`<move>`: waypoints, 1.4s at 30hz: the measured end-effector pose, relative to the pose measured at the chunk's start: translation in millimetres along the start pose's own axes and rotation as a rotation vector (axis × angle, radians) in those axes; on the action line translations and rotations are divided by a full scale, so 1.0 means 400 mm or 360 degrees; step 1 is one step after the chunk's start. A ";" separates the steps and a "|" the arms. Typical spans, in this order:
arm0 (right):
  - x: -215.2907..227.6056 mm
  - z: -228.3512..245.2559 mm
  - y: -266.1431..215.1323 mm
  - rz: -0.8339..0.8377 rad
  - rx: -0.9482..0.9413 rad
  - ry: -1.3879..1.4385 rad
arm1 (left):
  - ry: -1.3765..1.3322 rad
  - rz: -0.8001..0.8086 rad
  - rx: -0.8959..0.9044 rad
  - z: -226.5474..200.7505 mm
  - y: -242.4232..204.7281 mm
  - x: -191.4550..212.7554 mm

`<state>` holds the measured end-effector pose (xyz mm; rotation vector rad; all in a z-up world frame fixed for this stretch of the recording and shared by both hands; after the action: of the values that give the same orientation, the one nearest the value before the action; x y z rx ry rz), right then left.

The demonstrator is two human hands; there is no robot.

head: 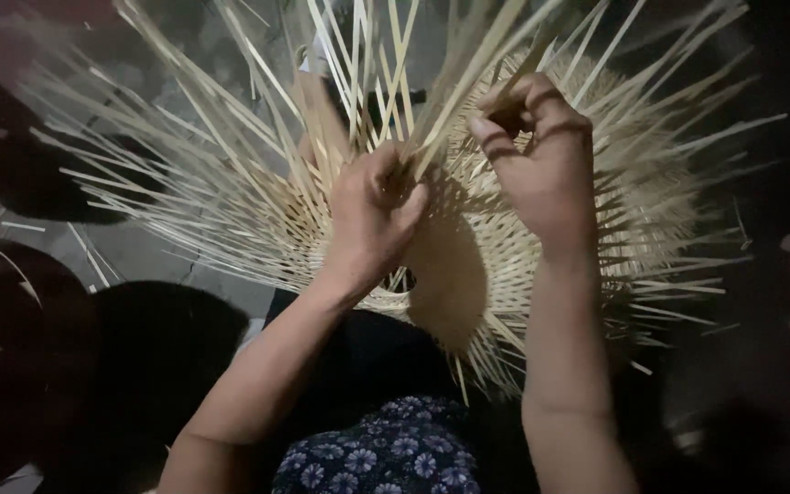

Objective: The recorder is weaving thin bamboo strips into a circular lattice, likely as part of making a traditional hat or basket.

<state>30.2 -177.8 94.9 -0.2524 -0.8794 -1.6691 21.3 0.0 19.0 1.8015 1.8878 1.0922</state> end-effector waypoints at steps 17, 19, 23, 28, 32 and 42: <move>0.003 -0.038 0.018 0.0333 -0.0170 -0.0572 | 0.0076 0.0203 -0.0859 -0.054 -0.011 0.022; 0.016 -0.069 0.008 0.0448 -0.0172 -0.0227 | 0.0050 0.0143 -0.0874 -0.034 -0.018 0.013; 0.037 -0.144 0.008 0.0876 -0.0072 0.0939 | 0.0069 0.0001 -0.0669 -0.006 -0.016 0.007; 0.049 -0.156 0.017 0.1295 0.0053 0.1188 | 0.0046 -0.0025 -0.0577 -0.021 -0.011 0.020; 0.055 -0.154 0.015 0.0965 0.0121 0.0754 | 0.0098 0.0040 -0.0464 -0.022 -0.005 0.035; 0.016 0.055 0.023 0.0513 -0.0509 0.0495 | -0.0230 0.0121 -0.0470 -0.008 -0.017 0.043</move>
<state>30.2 -168.6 117.7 -0.3228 -0.3171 -1.4870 11.3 15.8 21.0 1.7425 1.4995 1.1629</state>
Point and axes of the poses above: each hand's wrist, its own y-axis towards the middle knuckle, its own x-axis out of the back of the hand, z = x × y, the point moved 2 cm from there along y, towards the middle knuckle, and after that the axes turned 15 degrees about -x, right-handed, at the moved point
